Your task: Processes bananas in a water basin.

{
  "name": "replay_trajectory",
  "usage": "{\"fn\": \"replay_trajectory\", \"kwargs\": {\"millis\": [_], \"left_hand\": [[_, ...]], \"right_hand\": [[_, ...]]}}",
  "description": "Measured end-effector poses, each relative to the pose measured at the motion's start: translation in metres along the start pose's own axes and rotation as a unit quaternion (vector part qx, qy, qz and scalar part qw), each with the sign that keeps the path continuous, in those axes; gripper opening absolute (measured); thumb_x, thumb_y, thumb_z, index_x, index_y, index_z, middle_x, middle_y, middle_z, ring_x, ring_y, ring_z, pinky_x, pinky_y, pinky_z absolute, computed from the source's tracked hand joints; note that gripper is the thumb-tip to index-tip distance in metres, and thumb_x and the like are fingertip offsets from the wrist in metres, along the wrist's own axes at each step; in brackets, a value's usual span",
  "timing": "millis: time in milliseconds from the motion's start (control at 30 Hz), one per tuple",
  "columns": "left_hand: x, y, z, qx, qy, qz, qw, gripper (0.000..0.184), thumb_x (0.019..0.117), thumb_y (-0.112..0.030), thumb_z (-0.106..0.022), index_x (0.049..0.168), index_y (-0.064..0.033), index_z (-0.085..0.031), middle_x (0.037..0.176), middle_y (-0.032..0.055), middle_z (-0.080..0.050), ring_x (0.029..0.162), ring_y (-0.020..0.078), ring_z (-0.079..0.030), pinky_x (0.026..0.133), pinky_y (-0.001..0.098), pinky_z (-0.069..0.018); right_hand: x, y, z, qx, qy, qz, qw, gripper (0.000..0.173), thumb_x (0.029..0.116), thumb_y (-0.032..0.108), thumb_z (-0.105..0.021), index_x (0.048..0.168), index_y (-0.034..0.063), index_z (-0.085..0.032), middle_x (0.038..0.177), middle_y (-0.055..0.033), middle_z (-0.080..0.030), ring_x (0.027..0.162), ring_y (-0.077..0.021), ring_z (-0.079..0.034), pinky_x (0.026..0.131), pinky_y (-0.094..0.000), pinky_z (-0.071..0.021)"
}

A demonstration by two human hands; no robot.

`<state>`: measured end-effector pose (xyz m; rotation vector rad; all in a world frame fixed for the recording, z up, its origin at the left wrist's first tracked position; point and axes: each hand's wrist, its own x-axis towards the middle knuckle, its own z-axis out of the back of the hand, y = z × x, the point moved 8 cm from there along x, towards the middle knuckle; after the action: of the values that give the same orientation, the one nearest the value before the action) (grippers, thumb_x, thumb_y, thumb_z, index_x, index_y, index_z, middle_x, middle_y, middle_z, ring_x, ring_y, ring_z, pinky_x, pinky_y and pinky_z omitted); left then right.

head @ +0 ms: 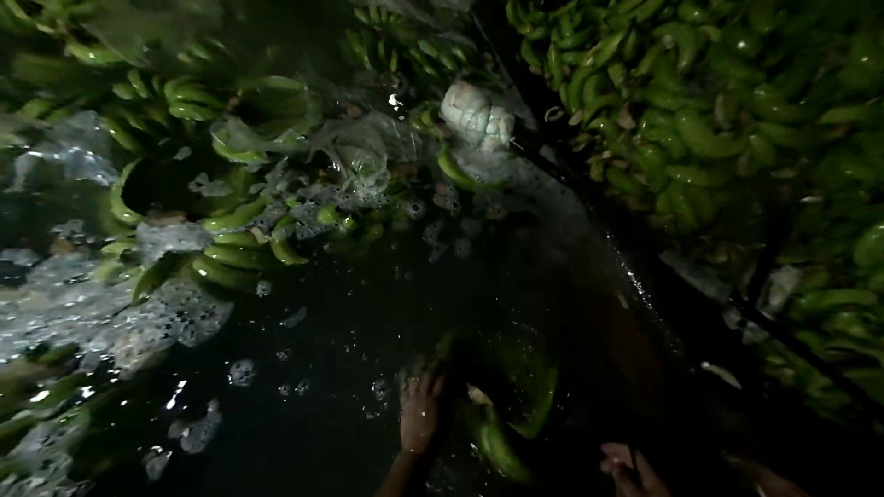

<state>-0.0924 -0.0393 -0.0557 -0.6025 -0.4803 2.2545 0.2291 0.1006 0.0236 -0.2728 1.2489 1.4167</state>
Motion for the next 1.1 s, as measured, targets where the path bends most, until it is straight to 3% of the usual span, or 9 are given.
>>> {"fn": "replay_trajectory", "kwargs": {"millis": [100,167,233,400,533,767,867,967,1100], "left_hand": [[-0.041,0.029,0.005,-0.214,-0.071,0.111,0.968,0.063,0.0961,-0.030,-0.067,0.147,0.0036,-0.049,0.153,0.0320,-0.042,0.142,0.0475,-0.042,0.115,0.0577,-0.0376],[-0.076,0.035,-0.013,-0.394,-0.056,0.182,0.899,0.088,0.0913,-0.028,-0.074,0.159,0.0021,-0.026,0.157,0.0294,-0.038,0.141,0.0378,-0.046,0.113,0.0506,-0.0421],[-0.102,0.035,-0.035,-0.481,-0.032,0.225,0.847,0.102,0.0842,-0.024,-0.079,0.161,-0.0011,-0.016,0.154,0.0282,-0.040,0.135,0.0334,-0.051,0.109,0.0483,-0.0466],[-0.095,0.058,-0.038,-0.422,-0.056,0.253,0.869,0.084,0.0800,-0.016,-0.085,0.151,-0.0050,-0.041,0.128,0.0226,-0.063,0.104,0.0299,-0.068,0.086,0.0502,-0.0579],[-0.078,0.042,0.003,-0.478,0.013,0.176,0.860,0.087,0.0707,-0.005,-0.078,0.150,-0.0056,-0.041,0.131,0.0139,-0.063,0.107,0.0175,-0.068,0.086,0.0363,-0.0602],[-0.084,-0.007,0.053,-0.417,-0.043,0.076,0.905,0.078,0.0760,-0.016,-0.079,0.146,0.0028,-0.047,0.139,0.0150,-0.059,0.117,0.0093,-0.063,0.097,0.0246,-0.0540],[-0.076,-0.011,0.043,-0.375,-0.072,0.087,0.920,0.076,0.0801,-0.016,-0.078,0.148,0.0003,-0.047,0.141,0.0200,-0.056,0.124,0.0187,-0.059,0.104,0.0340,-0.0502],[-0.062,-0.002,0.029,-0.403,-0.066,0.093,0.908,0.073,0.0830,-0.014,-0.075,0.148,0.0006,-0.046,0.142,0.0180,-0.057,0.123,0.0156,-0.060,0.103,0.0310,-0.0504],[-0.059,-0.015,0.022,-0.426,-0.040,0.014,0.904,0.080,0.0791,-0.028,-0.079,0.147,0.0014,-0.049,0.141,0.0188,-0.057,0.125,0.0168,-0.059,0.105,0.0315,-0.0502]], "right_hand": [[0.011,0.012,-0.019,-0.030,-0.020,0.022,0.999,0.050,0.1030,0.019,-0.059,0.145,-0.0045,-0.043,0.119,-0.0236,-0.062,0.083,-0.0262,-0.067,0.073,-0.0431,-0.0586],[0.016,0.026,-0.034,-0.016,-0.043,0.048,0.998,0.059,0.1011,0.022,-0.064,0.147,-0.0064,-0.042,0.133,-0.0308,-0.057,0.108,-0.0374,-0.066,0.092,-0.0514,-0.0555],[0.025,0.041,-0.050,-0.014,-0.041,0.067,0.997,0.051,0.1059,0.023,-0.055,0.145,-0.0072,-0.043,0.127,-0.0305,-0.061,0.108,-0.0381,-0.067,0.092,-0.0514,-0.0551],[0.050,0.092,-0.081,0.035,0.016,0.062,0.997,0.039,0.1102,0.009,-0.040,0.144,-0.0098,-0.043,0.122,-0.0281,-0.061,0.103,-0.0304,-0.066,0.093,-0.0412,-0.0543],[0.082,0.115,-0.092,0.034,0.006,0.081,0.996,0.039,0.1123,0.012,-0.034,0.142,-0.0110,-0.043,0.111,-0.0237,-0.061,0.094,-0.0244,-0.063,0.086,-0.0361,-0.0528],[0.114,0.117,-0.112,0.024,-0.037,0.102,0.994,0.043,0.1085,0.009,-0.044,0.146,-0.0116,-0.043,0.146,-0.0294,-0.051,0.137,-0.0329,-0.051,0.117,-0.0411,-0.0386],[0.087,0.108,-0.114,0.041,0.023,0.005,0.999,0.044,0.1129,0.018,-0.035,0.149,-0.0070,-0.041,0.138,-0.0278,-0.055,0.123,-0.0313,-0.057,0.104,-0.0440,-0.0465],[0.034,0.079,-0.097,0.097,0.040,-0.032,0.994,0.041,0.1140,0.030,-0.028,0.120,-0.0012,-0.054,0.080,-0.0029,-0.052,0.061,-0.0055,-0.048,0.056,-0.0207,-0.0437],[0.047,0.075,-0.041,0.090,-0.056,-0.031,0.994,0.044,0.1141,0.027,-0.031,0.133,-0.0075,-0.051,0.093,-0.0101,-0.055,0.071,-0.0117,-0.053,0.065,-0.0268,-0.0482]]}}
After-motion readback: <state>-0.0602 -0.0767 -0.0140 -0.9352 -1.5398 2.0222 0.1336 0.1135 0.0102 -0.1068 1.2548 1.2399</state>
